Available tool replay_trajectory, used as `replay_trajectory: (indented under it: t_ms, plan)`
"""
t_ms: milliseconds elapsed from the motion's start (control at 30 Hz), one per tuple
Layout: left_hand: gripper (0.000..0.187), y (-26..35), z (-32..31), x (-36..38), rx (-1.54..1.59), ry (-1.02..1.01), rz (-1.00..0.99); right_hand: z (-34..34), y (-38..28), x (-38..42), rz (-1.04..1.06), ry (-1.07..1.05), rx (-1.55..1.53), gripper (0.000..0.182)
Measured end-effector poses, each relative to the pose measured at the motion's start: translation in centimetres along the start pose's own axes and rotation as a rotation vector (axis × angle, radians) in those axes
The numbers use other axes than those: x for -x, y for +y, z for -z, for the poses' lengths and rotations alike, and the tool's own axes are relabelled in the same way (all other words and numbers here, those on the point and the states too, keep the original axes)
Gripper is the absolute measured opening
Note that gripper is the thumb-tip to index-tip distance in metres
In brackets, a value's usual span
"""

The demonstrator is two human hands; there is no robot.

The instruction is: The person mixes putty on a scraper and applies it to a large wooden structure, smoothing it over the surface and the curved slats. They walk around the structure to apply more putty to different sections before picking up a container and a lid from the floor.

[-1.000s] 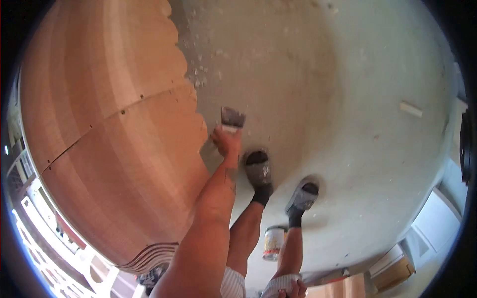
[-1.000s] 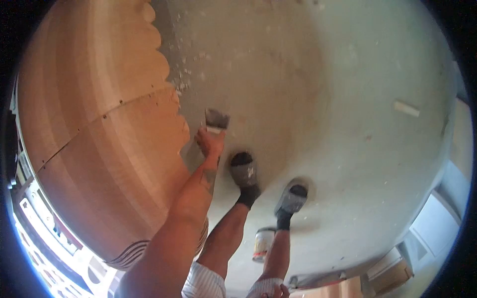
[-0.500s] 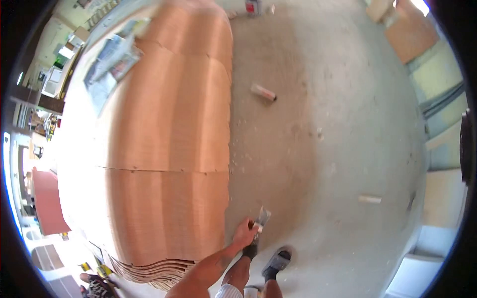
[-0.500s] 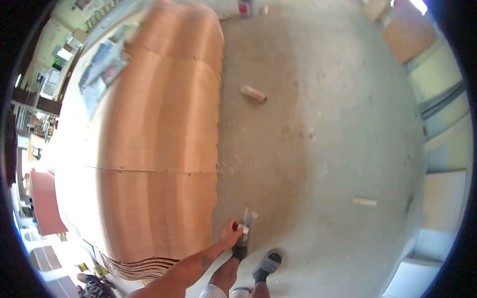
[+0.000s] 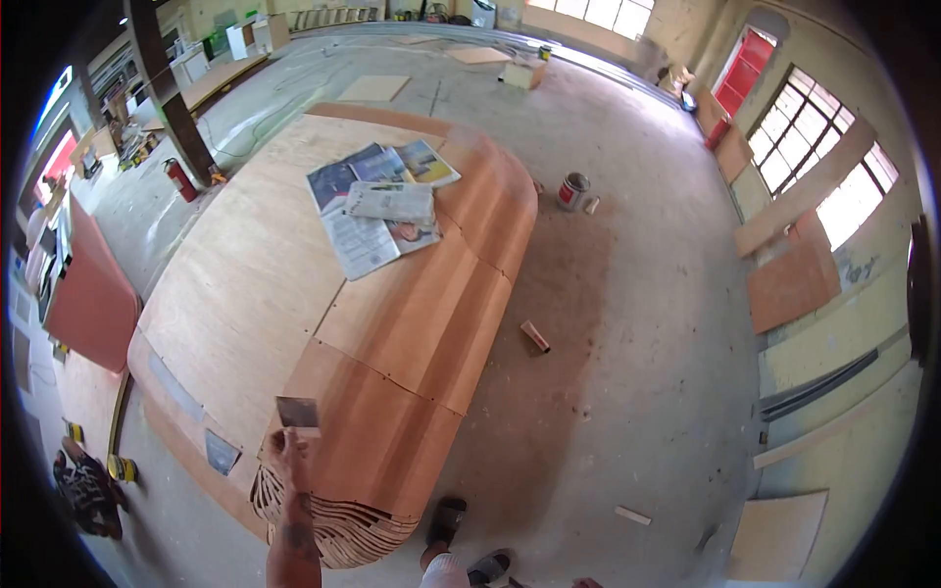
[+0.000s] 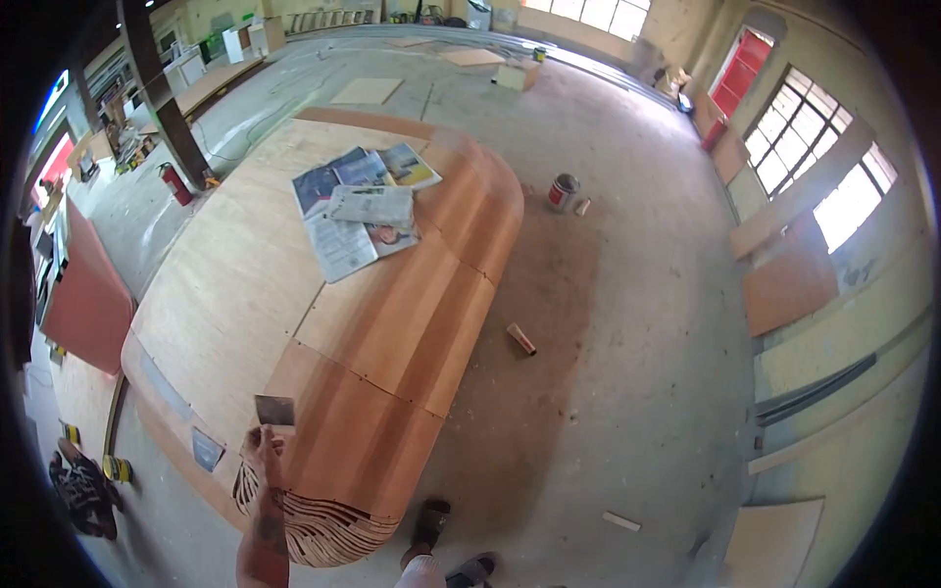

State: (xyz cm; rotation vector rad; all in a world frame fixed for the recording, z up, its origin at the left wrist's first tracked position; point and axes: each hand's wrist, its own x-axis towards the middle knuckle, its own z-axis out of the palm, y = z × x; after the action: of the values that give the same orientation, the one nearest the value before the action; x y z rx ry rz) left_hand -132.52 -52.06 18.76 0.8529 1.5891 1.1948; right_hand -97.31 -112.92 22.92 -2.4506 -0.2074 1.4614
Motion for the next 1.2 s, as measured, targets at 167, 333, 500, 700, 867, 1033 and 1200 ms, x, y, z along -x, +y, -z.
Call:
replay_trajectory:
  t_ms: [167, 333, 500, 700, 867, 1033, 1200]
  plan:
    - [0.035, -1.3, 3.9, 0.2, -0.331, 0.237, -0.003, 6.2, 5.8, -6.5, 0.664, -0.121, 0.008, 0.052]
    - [0.032, -0.1, -0.6, 15.2, -0.899, -0.124, 0.0, 9.6, 2.5, -6.1, 0.131, -0.045, -0.571, 0.054]
    - [0.046, -7.6, -10.6, 28.1, -1.243, -0.528, -0.03, 17.1, 6.9, -8.1, -0.067, -0.048, -0.803, 0.051]
    - [0.044, 2.9, -30.6, 35.5, -1.17, -0.65, 0.027, 27.8, 18.6, -14.1, -0.033, 0.021, -0.663, 0.041]
    - [0.032, 1.2, -45.1, 31.3, -0.937, -0.569, -0.188, 39.9, 19.2, -18.7, -0.326, 0.17, -0.986, 0.038]
    - [0.027, 4.6, -55.7, 37.2, -0.773, -0.68, -0.125, 51.7, 11.9, -23.5, -0.16, 0.262, -1.036, 0.04]
    - [0.029, -0.4, -59.8, 38.0, -1.067, -0.749, -0.082, 59.3, 4.6, -29.5, -0.119, 0.179, -0.893, 0.044]
